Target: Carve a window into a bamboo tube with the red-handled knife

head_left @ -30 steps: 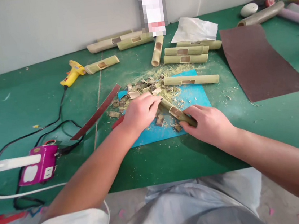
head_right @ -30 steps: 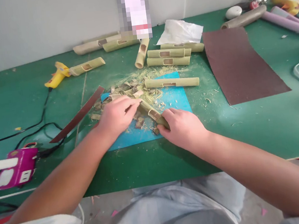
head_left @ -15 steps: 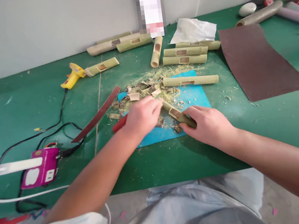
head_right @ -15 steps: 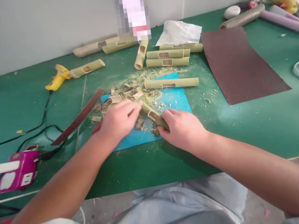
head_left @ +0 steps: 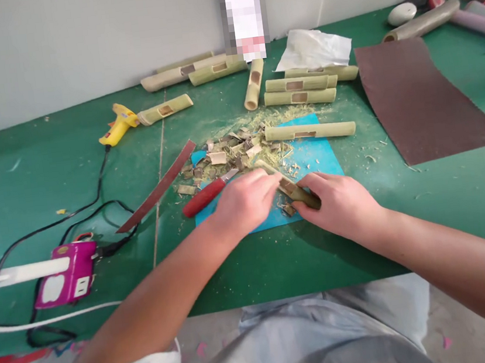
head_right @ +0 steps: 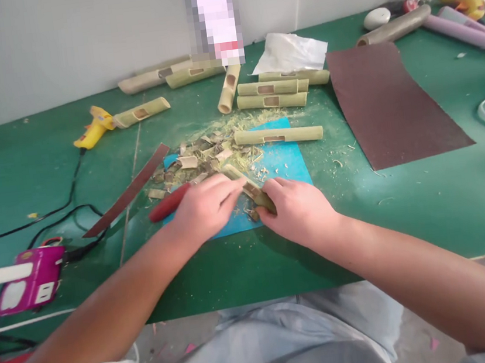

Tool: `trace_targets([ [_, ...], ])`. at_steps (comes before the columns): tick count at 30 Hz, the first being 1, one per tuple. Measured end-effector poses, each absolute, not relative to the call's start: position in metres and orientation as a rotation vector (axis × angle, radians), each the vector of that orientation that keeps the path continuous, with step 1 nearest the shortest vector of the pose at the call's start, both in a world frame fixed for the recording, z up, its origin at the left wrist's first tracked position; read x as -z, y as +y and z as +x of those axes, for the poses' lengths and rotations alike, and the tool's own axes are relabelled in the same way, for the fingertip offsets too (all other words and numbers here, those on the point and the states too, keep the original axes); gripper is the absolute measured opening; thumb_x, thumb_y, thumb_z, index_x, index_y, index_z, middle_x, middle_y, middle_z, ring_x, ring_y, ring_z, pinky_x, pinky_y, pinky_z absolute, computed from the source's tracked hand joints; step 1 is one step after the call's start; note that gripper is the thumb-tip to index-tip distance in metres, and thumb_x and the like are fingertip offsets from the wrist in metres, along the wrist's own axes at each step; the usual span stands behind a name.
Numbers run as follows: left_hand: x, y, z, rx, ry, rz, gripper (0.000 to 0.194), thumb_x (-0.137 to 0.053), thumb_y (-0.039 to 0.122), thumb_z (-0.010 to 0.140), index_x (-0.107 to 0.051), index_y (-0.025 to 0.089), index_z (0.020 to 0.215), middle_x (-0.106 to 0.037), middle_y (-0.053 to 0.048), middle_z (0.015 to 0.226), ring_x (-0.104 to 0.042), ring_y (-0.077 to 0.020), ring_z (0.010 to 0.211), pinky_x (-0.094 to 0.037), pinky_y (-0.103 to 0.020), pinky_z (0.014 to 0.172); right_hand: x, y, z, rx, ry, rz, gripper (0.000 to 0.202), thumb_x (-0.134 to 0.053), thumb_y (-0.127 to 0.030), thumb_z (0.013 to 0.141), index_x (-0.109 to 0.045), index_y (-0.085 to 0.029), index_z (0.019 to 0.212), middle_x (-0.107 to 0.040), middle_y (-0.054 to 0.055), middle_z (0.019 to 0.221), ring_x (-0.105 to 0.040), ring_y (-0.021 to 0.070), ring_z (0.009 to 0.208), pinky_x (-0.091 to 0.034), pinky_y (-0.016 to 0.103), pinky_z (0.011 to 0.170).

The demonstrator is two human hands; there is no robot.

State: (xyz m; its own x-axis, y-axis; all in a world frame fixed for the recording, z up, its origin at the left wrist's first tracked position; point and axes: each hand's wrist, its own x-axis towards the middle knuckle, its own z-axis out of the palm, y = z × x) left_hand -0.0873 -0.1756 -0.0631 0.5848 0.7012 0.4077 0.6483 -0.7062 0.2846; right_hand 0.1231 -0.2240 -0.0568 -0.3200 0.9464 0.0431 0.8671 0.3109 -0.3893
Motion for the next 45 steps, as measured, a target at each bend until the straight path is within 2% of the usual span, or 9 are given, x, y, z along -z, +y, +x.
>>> trace_targets([
  [4,0.064,-0.175,-0.087,-0.826,1.246,2.666,0.026,-0.047,0.025,0.098,-0.070,0.014,0.093,-0.067,-0.006,0.079,-0.063,-0.0135,0.072,-0.050,-0.024,0.067,0.057,-0.224,0.123,-0.428,-2.311,-1.650,0.015,-0.055,-0.035,0.081,-0.058,-0.020,0.082,-0.061,0.001,0.075,-0.048,0.0120,0.061,-0.028,0.026,0.057],
  [9,0.065,-0.174,-0.087,-0.814,1.148,2.641,0.025,-0.048,0.025,0.097,-0.070,0.015,0.098,-0.068,-0.006,0.082,-0.064,-0.0137,0.075,-0.052,-0.024,0.071,0.057,-0.224,0.123,-0.436,-2.316,-1.648,0.016,-0.055,-0.035,0.082,-0.058,-0.020,0.083,-0.061,0.001,0.076,-0.048,0.0124,0.061,-0.028,0.027,0.057],
  [18,0.063,-0.171,-0.089,-0.858,1.235,2.629,0.023,-0.051,0.022,0.096,-0.071,0.014,0.089,-0.067,-0.005,0.077,-0.062,-0.0133,0.071,-0.049,-0.024,0.067,0.057,-0.223,0.123,-0.424,-2.311,-1.657,0.016,-0.055,-0.035,0.083,-0.059,-0.019,0.086,-0.064,0.002,0.080,-0.051,0.0131,0.064,-0.029,0.027,0.058],
  [22,0.064,-0.171,-0.089,-0.831,1.145,2.633,0.023,-0.049,0.023,0.097,-0.070,0.014,0.096,-0.068,-0.006,0.081,-0.063,-0.0128,0.072,-0.049,-0.023,0.067,0.058,-0.223,0.123,-0.439,-2.321,-1.646,0.016,-0.057,-0.035,0.081,-0.059,-0.019,0.085,-0.063,0.002,0.078,-0.051,0.0131,0.063,-0.029,0.027,0.057],
  [27,0.064,-0.175,-0.086,-0.824,1.180,2.635,0.024,-0.050,0.024,0.096,-0.071,0.014,0.094,-0.068,-0.006,0.078,-0.063,-0.0138,0.070,-0.049,-0.024,0.065,0.056,-0.224,0.124,-0.436,-2.326,-1.644,0.016,-0.056,-0.034,0.082,-0.059,-0.019,0.084,-0.063,0.002,0.078,-0.052,0.0132,0.064,-0.029,0.027,0.058],
  [29,0.062,-0.177,-0.085,-0.809,1.118,2.586,0.022,-0.051,0.023,0.095,-0.071,0.014,0.097,-0.069,-0.006,0.080,-0.064,-0.0140,0.073,-0.050,-0.024,0.068,0.056,-0.224,0.124,-0.441,-2.330,-1.644,0.016,-0.055,-0.034,0.083,-0.059,-0.019,0.083,-0.063,0.002,0.078,-0.051,0.0129,0.063,-0.029,0.027,0.058],
  [32,0.057,-0.179,-0.085,-0.911,1.202,2.362,0.017,-0.056,0.021,0.092,-0.071,0.015,0.091,-0.071,-0.006,0.085,-0.065,-0.0141,0.077,-0.050,-0.024,0.071,0.057,-0.223,0.125,-0.416,-2.321,-1.644,0.018,-0.053,-0.036,0.084,-0.060,-0.019,0.083,-0.064,0.002,0.079,-0.051,0.0127,0.063,-0.029,0.027,0.057],
  [38,0.048,-0.181,-0.083,-0.978,1.304,1.650,0.017,-0.058,0.029,0.090,-0.066,0.015,0.086,-0.068,-0.002,0.066,-0.053,-0.0076,0.043,-0.043,-0.020,0.043,0.059,-0.222,0.126,-0.426,-2.323,-1.631,0.021,-0.052,-0.038,0.085,-0.062,-0.020,0.088,-0.066,0.002,0.081,-0.052,0.0131,0.063,-0.029,0.027,0.057],
  [45,0.048,-0.180,-0.080,-1.039,1.267,1.441,0.018,-0.058,0.032,0.089,-0.061,0.016,0.081,-0.061,0.001,0.050,-0.047,-0.0073,0.035,-0.036,-0.018,0.036,0.057,-0.222,0.128,-0.491,-2.302,-1.653,0.022,-0.053,-0.038,0.084,-0.063,-0.020,0.091,-0.066,0.001,0.080,-0.052,0.0132,0.063,-0.029,0.027,0.056],
])
